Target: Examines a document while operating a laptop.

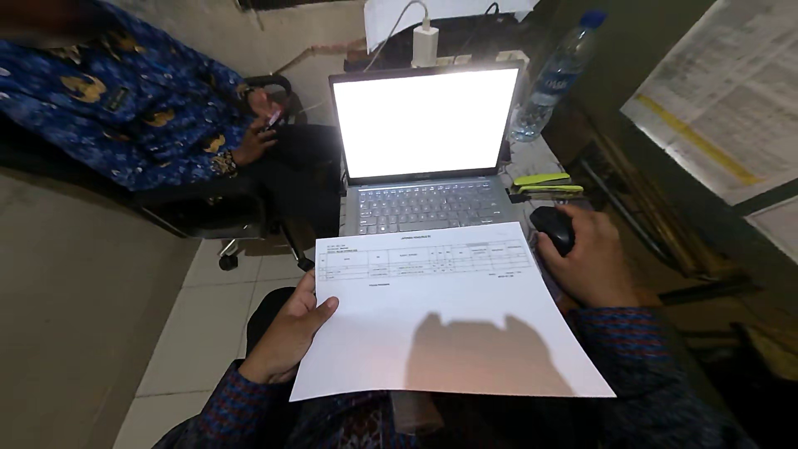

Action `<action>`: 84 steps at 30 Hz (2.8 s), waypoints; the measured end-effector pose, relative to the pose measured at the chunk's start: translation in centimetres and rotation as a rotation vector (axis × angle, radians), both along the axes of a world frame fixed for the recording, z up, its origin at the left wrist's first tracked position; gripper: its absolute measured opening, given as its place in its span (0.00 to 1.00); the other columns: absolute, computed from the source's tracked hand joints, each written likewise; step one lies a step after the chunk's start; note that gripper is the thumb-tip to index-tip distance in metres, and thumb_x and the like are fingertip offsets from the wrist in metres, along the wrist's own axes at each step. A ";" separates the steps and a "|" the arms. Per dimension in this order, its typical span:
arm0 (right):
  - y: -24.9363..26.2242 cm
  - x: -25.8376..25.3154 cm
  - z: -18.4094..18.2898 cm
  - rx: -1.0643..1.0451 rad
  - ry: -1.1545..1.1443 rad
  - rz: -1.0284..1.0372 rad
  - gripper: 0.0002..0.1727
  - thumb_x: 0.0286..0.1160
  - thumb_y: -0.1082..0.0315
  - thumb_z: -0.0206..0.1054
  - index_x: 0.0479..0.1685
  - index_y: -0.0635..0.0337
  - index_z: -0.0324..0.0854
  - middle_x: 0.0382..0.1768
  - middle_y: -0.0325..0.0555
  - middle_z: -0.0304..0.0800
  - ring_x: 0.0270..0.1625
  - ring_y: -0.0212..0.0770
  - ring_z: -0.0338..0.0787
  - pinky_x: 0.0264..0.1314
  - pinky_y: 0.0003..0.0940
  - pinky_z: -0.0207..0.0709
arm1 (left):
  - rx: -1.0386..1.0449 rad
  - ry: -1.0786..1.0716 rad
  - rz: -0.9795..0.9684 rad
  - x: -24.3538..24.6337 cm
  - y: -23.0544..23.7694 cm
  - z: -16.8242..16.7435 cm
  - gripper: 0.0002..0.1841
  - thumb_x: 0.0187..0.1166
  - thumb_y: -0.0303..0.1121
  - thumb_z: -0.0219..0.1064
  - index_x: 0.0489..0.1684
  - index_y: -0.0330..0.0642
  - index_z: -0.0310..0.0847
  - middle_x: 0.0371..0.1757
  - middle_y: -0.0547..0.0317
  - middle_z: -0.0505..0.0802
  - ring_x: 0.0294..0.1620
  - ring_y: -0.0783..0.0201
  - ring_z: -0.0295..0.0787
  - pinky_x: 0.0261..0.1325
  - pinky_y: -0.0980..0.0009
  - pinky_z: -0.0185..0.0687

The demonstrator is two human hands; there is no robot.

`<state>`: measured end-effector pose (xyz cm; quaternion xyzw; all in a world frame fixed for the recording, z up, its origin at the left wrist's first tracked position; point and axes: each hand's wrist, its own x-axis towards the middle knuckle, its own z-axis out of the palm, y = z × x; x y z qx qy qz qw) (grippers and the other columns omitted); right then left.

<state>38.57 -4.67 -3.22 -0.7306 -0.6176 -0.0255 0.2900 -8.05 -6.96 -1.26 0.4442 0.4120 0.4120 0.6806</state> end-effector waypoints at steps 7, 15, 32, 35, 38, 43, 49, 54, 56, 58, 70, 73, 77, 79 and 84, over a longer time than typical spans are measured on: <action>-0.1 0.1 0.0 0.000 -0.016 -0.012 0.37 0.72 0.43 0.65 0.79 0.55 0.75 0.68 0.68 0.81 0.68 0.73 0.81 0.63 0.74 0.75 | 0.020 0.093 -0.012 0.1 1.8 0.8 0.27 0.87 0.18 0.54 0.84 0.42 0.56 0.62 0.49 0.91 0.53 0.57 0.96 0.52 0.62 0.96; -0.1 0.0 0.0 -0.004 -0.019 -0.018 0.37 0.72 0.43 0.64 0.78 0.56 0.76 0.67 0.67 0.82 0.67 0.72 0.82 0.64 0.73 0.76 | 0.088 0.204 0.052 1.1 3.8 1.3 0.23 0.87 0.20 0.55 0.80 0.41 0.59 0.60 0.49 0.92 0.50 0.58 0.96 0.50 0.64 0.96; -0.2 0.0 0.2 -0.019 -0.011 -0.019 0.37 0.73 0.44 0.65 0.79 0.56 0.75 0.69 0.69 0.80 0.69 0.73 0.81 0.67 0.74 0.75 | 0.595 1.290 -0.044 5.5 11.7 2.1 0.49 0.73 0.76 0.56 0.89 0.51 0.65 0.83 0.40 0.72 0.79 0.35 0.72 0.73 0.34 0.73; -0.1 -0.1 0.3 -0.022 0.003 -0.025 0.36 0.73 0.43 0.65 0.78 0.55 0.76 0.68 0.67 0.81 0.69 0.71 0.81 0.67 0.72 0.75 | 0.539 1.368 -0.059 6.5 12.5 1.9 0.52 0.70 0.81 0.51 0.88 0.53 0.67 0.79 0.38 0.76 0.74 0.34 0.75 0.69 0.34 0.74; -0.1 0.0 0.0 -0.009 -0.004 -0.028 0.36 0.73 0.44 0.65 0.77 0.56 0.77 0.68 0.67 0.81 0.69 0.71 0.81 0.67 0.72 0.75 | 0.503 1.413 -0.063 7.0 12.8 2.1 0.52 0.70 0.82 0.50 0.88 0.51 0.67 0.79 0.36 0.75 0.74 0.33 0.75 0.68 0.33 0.74; 0.1 0.1 0.0 -0.010 -0.017 -0.023 0.36 0.73 0.44 0.64 0.78 0.55 0.76 0.68 0.66 0.81 0.69 0.71 0.82 0.66 0.72 0.76 | 0.506 1.434 -0.055 7.1 13.0 2.4 0.52 0.70 0.82 0.50 0.86 0.51 0.70 0.76 0.36 0.77 0.71 0.34 0.77 0.65 0.33 0.76; -0.1 0.1 -0.1 -0.001 -0.002 -0.032 0.36 0.72 0.43 0.64 0.77 0.54 0.77 0.68 0.66 0.82 0.68 0.69 0.83 0.65 0.72 0.76 | 0.474 1.306 -0.068 6.0 13.5 2.0 0.50 0.71 0.79 0.56 0.89 0.56 0.63 0.77 0.38 0.75 0.67 0.37 0.81 0.64 0.35 0.81; -0.1 0.0 -0.1 0.002 -0.013 -0.029 0.36 0.73 0.43 0.63 0.78 0.54 0.76 0.68 0.66 0.81 0.69 0.70 0.82 0.66 0.72 0.76 | 0.464 1.118 -0.020 4.1 11.9 1.4 0.48 0.75 0.70 0.64 0.94 0.59 0.53 0.79 0.38 0.76 0.74 0.42 0.80 0.71 0.39 0.78; -0.1 0.0 -0.1 0.005 -0.017 -0.026 0.36 0.73 0.43 0.64 0.78 0.54 0.76 0.68 0.66 0.82 0.69 0.70 0.82 0.67 0.72 0.75 | 0.459 1.059 0.020 3.2 11.0 1.1 0.49 0.73 0.68 0.67 0.94 0.56 0.53 0.79 0.37 0.76 0.75 0.43 0.79 0.73 0.40 0.77; 0.0 0.1 -0.1 0.007 -0.019 -0.025 0.36 0.73 0.43 0.64 0.78 0.54 0.76 0.68 0.65 0.82 0.69 0.69 0.83 0.66 0.72 0.76 | 0.428 1.016 0.061 2.4 10.0 0.7 0.51 0.71 0.66 0.70 0.94 0.55 0.52 0.78 0.38 0.77 0.73 0.47 0.81 0.72 0.45 0.79; -0.1 0.1 -0.1 0.004 -0.020 0.046 0.31 0.74 0.46 0.65 0.74 0.51 0.81 0.64 0.64 0.85 0.66 0.70 0.83 0.64 0.71 0.76 | 0.109 0.464 0.145 1.6 5.6 0.5 0.43 0.74 0.28 0.77 0.90 0.44 0.53 0.54 0.49 0.94 0.47 0.57 0.97 0.50 0.62 0.96; -0.1 0.2 -0.1 -0.004 -0.024 0.056 0.33 0.73 0.44 0.65 0.74 0.53 0.81 0.63 0.65 0.85 0.65 0.69 0.84 0.63 0.71 0.76 | 0.065 0.328 0.140 1.7 5.2 0.7 0.35 0.78 0.23 0.71 0.85 0.40 0.59 0.57 0.46 0.93 0.50 0.54 0.96 0.53 0.60 0.96; 0.0 0.3 -0.1 -0.001 -0.037 0.085 0.33 0.73 0.41 0.64 0.71 0.53 0.83 0.63 0.63 0.86 0.64 0.67 0.85 0.64 0.70 0.77 | 0.027 0.246 0.109 1.2 4.4 1.5 0.25 0.84 0.20 0.62 0.80 0.39 0.63 0.58 0.47 0.92 0.50 0.56 0.96 0.51 0.61 0.96; 0.0 0.4 -0.1 -0.002 -0.034 0.109 0.31 0.74 0.41 0.64 0.69 0.51 0.85 0.64 0.62 0.86 0.65 0.66 0.85 0.65 0.69 0.76 | 0.029 0.258 0.101 0.8 4.2 1.6 0.25 0.84 0.18 0.59 0.79 0.41 0.60 0.57 0.48 0.93 0.48 0.57 0.96 0.49 0.62 0.96; 0.1 0.4 -0.3 -0.007 -0.027 0.135 0.30 0.76 0.39 0.64 0.70 0.46 0.86 0.66 0.60 0.85 0.67 0.64 0.85 0.65 0.69 0.76 | 0.061 0.284 0.128 -0.1 3.5 1.9 0.23 0.84 0.16 0.56 0.76 0.42 0.61 0.53 0.51 0.94 0.44 0.60 0.97 0.45 0.66 0.95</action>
